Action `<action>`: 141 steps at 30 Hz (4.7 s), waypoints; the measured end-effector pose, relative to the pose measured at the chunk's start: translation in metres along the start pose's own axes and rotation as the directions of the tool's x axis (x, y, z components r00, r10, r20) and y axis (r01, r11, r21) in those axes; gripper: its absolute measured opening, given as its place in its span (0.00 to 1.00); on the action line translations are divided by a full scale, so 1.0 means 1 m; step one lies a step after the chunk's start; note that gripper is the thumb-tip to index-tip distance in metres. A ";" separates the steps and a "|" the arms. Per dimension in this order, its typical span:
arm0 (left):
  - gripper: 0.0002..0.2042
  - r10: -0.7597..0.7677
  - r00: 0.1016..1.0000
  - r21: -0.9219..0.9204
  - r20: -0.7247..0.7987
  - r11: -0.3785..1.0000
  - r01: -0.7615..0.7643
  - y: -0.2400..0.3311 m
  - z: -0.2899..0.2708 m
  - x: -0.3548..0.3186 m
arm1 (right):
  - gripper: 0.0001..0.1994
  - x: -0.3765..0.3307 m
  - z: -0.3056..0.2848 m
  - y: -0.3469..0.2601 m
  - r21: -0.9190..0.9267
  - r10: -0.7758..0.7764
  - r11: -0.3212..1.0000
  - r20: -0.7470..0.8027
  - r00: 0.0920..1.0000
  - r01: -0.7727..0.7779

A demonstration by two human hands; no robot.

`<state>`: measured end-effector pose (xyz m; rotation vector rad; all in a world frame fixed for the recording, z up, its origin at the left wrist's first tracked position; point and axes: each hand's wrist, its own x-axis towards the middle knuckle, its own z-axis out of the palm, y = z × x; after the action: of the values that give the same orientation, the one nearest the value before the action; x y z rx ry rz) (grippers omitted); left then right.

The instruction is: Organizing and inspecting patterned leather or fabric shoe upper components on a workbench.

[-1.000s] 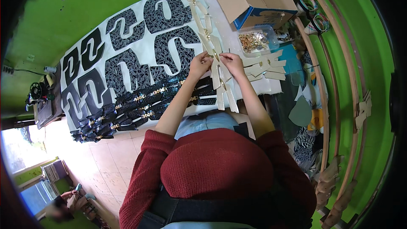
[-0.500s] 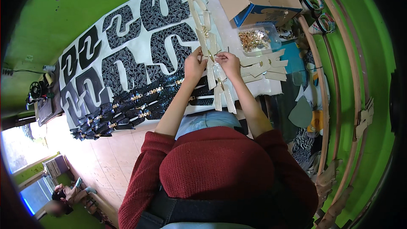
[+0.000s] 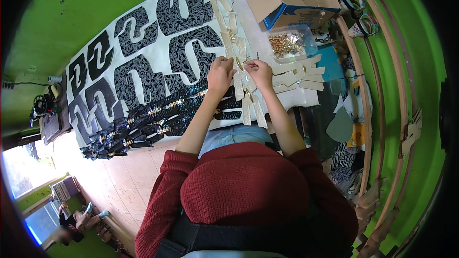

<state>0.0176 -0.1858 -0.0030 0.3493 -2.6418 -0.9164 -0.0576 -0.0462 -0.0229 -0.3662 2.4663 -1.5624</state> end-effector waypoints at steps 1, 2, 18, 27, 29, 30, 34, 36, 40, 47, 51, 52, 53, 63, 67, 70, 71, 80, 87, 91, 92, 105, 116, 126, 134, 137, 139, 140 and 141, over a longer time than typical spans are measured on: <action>0.19 0.001 1.000 0.000 0.001 1.000 -0.001 0.001 0.000 0.000 | 0.07 0.000 0.000 0.000 0.000 0.001 1.000 -0.001 1.000 -0.001; 0.20 0.019 1.000 0.033 0.008 0.999 -0.019 0.001 -0.001 0.000 | 0.07 0.000 0.001 0.000 -0.021 -0.004 1.000 -0.007 1.000 0.004; 0.21 0.070 0.966 0.368 0.248 0.916 -0.161 -0.004 0.006 -0.002 | 0.20 -0.012 -0.001 -0.031 -0.527 -0.228 0.818 0.071 0.971 0.230; 0.23 0.079 0.949 0.552 0.305 0.797 -0.243 -0.001 0.013 0.001 | 0.26 -0.006 0.005 -0.037 -0.822 -0.076 0.448 0.356 0.931 0.351; 0.23 0.059 0.943 0.584 0.327 0.772 -0.250 0.003 0.015 0.001 | 0.26 -0.005 0.004 -0.038 -0.832 -0.067 0.419 0.370 0.927 0.363; 0.24 0.036 0.935 0.614 0.353 0.745 -0.260 0.005 0.016 0.001 | 0.26 -0.004 0.004 -0.037 -0.841 -0.053 0.393 0.384 0.922 0.373; 0.24 0.027 0.928 0.597 0.372 0.758 -0.261 0.006 0.013 0.002 | 0.25 -0.003 -0.001 -0.039 -0.839 -0.095 0.373 0.390 0.916 0.396; 0.24 0.006 0.925 0.556 0.379 0.798 -0.233 0.003 0.009 0.005 | 0.24 0.004 -0.008 -0.046 -0.774 -0.004 0.521 0.421 0.907 0.361; 0.24 -0.050 0.927 0.356 0.371 0.930 -0.092 -0.003 0.006 0.002 | 0.24 0.011 -0.018 -0.041 -0.672 -0.024 0.661 0.426 0.904 0.334; 0.26 -0.062 0.931 0.294 0.360 0.955 -0.050 -0.005 0.006 0.000 | 0.27 -0.035 -0.008 -0.026 -0.766 -0.095 0.510 0.402 0.911 0.391; 0.26 -0.033 0.940 0.310 0.341 0.947 -0.079 -0.003 0.008 0.001 | 0.30 -0.044 -0.002 -0.022 -0.818 -0.170 0.425 0.349 0.922 0.388; 0.26 -0.036 0.940 0.311 0.341 0.947 -0.077 -0.004 0.008 -0.001 | 0.30 -0.045 -0.002 -0.025 -0.817 -0.169 0.425 0.351 0.921 0.390; 0.26 -0.034 0.942 0.335 0.335 0.938 -0.085 -0.005 0.008 -0.003 | 0.30 -0.045 -0.003 -0.027 -0.797 -0.120 0.475 0.362 0.925 0.373; 0.26 0.020 0.963 0.411 0.269 0.902 -0.134 -0.005 0.014 -0.005 | 0.26 -0.027 0.002 -0.044 -0.750 -0.148 0.552 0.342 0.928 0.364; 0.25 0.011 0.954 0.443 0.299 0.884 -0.149 -0.003 0.016 -0.003 | 0.26 -0.035 0.014 -0.032 -0.853 -0.195 0.381 0.304 0.933 0.358; 0.25 0.012 0.949 0.510 0.315 0.841 -0.180 -0.002 0.017 -0.002 | 0.26 -0.038 0.019 -0.024 -0.853 -0.217 0.389 0.283 0.934 0.349; 0.25 0.017 0.949 0.556 0.315 0.807 -0.199 -0.001 0.017 -0.002 | 0.26 -0.040 0.018 -0.022 -0.854 -0.216 0.388 0.282 0.935 0.347; 0.27 -0.017 0.943 0.507 0.332 0.846 -0.163 0.003 0.017 -0.001 | 0.28 -0.015 0.003 -0.050 -0.790 -0.151 0.524 0.283 0.947 0.319; 0.32 -0.052 0.914 0.485 0.403 0.859 -0.165 0.002 0.009 0.010 | 0.26 -0.001 0.014 -0.016 -0.784 -0.164 0.470 0.374 0.913 0.406; 0.33 -0.092 0.873 0.516 0.479 0.834 -0.195 0.006 0.007 0.016 | 0.25 0.001 0.015 -0.019 -0.801 -0.182 0.438 0.366 0.913 0.408; 0.33 -0.112 0.866 0.544 0.487 0.814 -0.201 0.006 0.008 0.017 | 0.25 0.003 0.015 -0.022 -0.809 -0.156 0.405 0.399 0.904 0.427; 0.40 -0.049 0.891 0.552 0.450 0.800 -0.235 0.004 0.003 0.029 | 0.29 0.027 0.015 -0.031 -0.721 -0.154 0.534 0.432 0.889 0.442; 0.43 -0.069 0.847 0.439 0.527 0.876 -0.201 -0.002 -0.008 0.033 | 0.26 0.046 -0.002 -0.021 -0.471 -0.175 0.804 0.395 0.902 0.362; 0.13 -0.020 0.993 0.092 0.120 0.996 0.009 0.000 -0.017 -0.031 | 0.11 -0.040 -0.030 -0.011 -0.264 -0.075 0.959 0.108 0.991 0.102; 0.11 -0.006 0.992 0.098 0.128 0.995 -0.007 -0.002 -0.009 -0.044 | 0.13 -0.049 -0.021 -0.005 -0.283 -0.110 0.952 0.031 0.993 0.114; 0.11 -0.028 0.989 0.101 0.146 0.995 0.013 0.001 -0.008 -0.045 | 0.12 -0.052 -0.020 -0.005 -0.341 -0.117 0.932 0.037 0.992 0.122; 0.12 -0.066 0.983 0.111 0.174 0.993 0.047 0.003 -0.007 -0.044 | 0.11 -0.055 -0.018 -0.006 -0.385 -0.104 0.916 0.035 0.994 0.110; 0.12 -0.058 0.982 0.107 0.182 0.993 0.038 0.005 -0.008 -0.044 | 0.10 -0.056 -0.017 -0.007 -0.423 -0.123 0.899 0.013 0.992 0.116; 0.12 -0.065 0.983 0.100 0.169 0.994 0.049 0.005 -0.008 -0.043 | 0.08 -0.057 -0.017 -0.011 -0.460 -0.142 0.879 -0.008 0.990 0.123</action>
<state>0.0598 -0.1719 -0.0033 0.3865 -2.8545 -0.8763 -0.0075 -0.0180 -0.0042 -0.5899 2.8861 -1.0107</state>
